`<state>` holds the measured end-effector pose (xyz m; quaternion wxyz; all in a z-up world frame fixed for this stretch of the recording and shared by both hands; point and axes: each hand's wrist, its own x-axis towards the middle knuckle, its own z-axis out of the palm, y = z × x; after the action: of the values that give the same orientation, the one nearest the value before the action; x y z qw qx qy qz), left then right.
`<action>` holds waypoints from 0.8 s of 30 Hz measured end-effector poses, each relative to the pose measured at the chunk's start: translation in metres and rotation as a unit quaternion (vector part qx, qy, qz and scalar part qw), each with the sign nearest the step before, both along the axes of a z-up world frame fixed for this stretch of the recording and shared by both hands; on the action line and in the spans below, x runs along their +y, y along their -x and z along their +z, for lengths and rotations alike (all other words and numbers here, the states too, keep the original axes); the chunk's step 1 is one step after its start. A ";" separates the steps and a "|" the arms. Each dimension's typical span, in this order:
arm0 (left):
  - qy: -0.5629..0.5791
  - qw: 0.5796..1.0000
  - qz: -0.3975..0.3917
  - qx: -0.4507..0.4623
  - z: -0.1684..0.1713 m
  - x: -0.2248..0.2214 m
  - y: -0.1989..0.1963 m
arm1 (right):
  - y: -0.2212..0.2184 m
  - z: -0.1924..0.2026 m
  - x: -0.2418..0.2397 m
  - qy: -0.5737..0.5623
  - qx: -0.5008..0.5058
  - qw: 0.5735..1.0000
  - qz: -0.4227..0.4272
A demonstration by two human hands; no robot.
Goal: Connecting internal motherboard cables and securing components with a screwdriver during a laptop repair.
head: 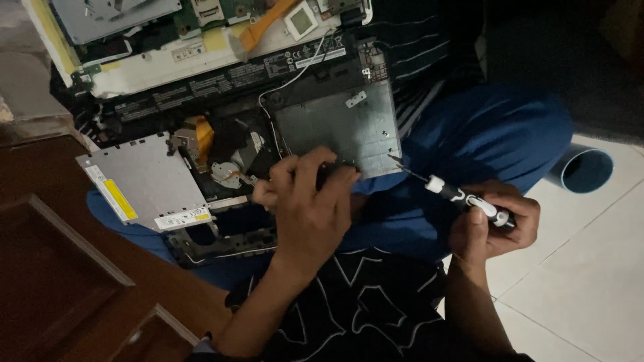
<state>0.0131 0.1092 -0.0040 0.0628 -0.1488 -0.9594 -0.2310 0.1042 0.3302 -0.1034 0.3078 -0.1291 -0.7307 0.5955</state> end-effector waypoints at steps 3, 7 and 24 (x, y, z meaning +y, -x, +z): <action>-0.002 1.000 -0.001 -0.006 -0.005 -0.002 -0.002 | -0.001 -0.004 0.001 0.028 0.020 0.999 -0.003; -0.031 0.999 0.002 -0.036 -0.004 0.000 -0.002 | -0.001 -0.003 0.001 0.035 0.026 0.999 0.000; -0.037 0.999 0.013 0.030 -0.009 -0.009 0.000 | 0.000 -0.004 0.002 0.030 0.027 0.999 0.002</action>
<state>0.0135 0.1006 -0.0134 0.1000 -0.1404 -0.9498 -0.2610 0.1044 0.3320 -0.1071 0.3221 -0.1205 -0.7045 0.6208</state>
